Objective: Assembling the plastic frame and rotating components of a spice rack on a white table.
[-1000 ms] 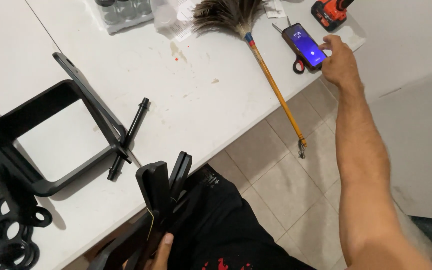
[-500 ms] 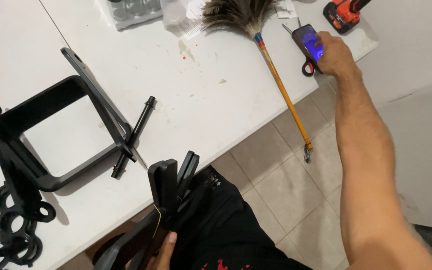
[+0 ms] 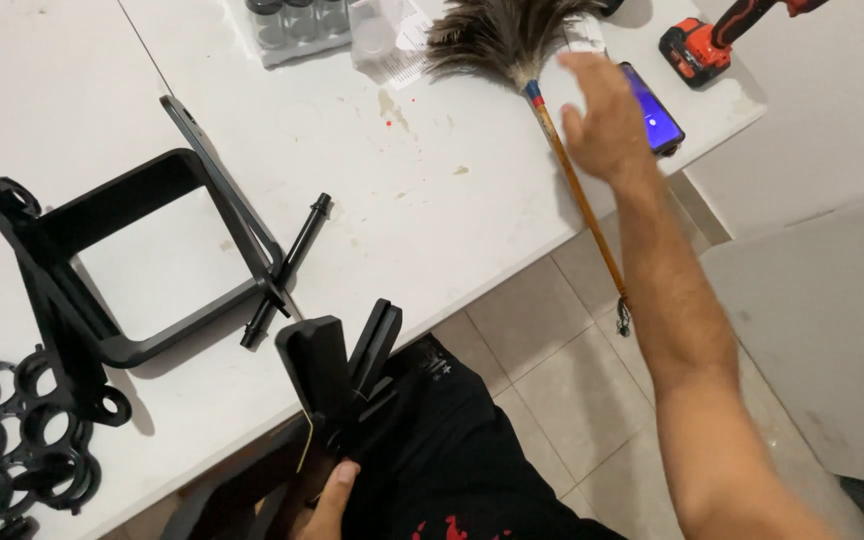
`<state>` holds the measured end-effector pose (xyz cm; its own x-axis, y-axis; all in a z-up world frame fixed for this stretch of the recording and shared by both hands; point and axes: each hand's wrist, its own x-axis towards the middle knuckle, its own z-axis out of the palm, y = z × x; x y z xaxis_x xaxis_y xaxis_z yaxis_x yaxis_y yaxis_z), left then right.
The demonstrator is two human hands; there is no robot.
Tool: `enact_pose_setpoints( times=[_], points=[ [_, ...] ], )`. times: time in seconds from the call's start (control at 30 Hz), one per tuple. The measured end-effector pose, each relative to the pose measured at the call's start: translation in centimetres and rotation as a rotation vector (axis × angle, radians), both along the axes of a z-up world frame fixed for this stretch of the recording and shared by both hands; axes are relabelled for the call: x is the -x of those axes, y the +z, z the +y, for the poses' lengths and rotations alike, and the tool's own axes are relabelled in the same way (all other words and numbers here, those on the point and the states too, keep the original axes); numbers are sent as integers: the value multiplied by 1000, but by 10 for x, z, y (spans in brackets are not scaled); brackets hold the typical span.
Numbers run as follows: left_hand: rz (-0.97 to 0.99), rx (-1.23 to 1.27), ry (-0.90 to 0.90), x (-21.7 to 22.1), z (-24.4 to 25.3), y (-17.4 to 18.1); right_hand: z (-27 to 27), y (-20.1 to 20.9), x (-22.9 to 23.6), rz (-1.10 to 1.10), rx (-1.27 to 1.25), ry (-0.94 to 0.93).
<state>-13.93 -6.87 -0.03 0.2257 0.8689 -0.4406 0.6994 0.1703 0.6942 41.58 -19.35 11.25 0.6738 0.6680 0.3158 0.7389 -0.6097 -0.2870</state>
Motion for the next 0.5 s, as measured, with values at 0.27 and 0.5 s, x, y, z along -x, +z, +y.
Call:
enact_pose_setpoints(
  times=[0.27,0.5],
  points=[
    [-407,172,-362,-37,36,41,69,-18,211,317,-506,567],
    [-663,33,-221,-33,39,71,110,-7,323,408,-692,719]
  ],
)
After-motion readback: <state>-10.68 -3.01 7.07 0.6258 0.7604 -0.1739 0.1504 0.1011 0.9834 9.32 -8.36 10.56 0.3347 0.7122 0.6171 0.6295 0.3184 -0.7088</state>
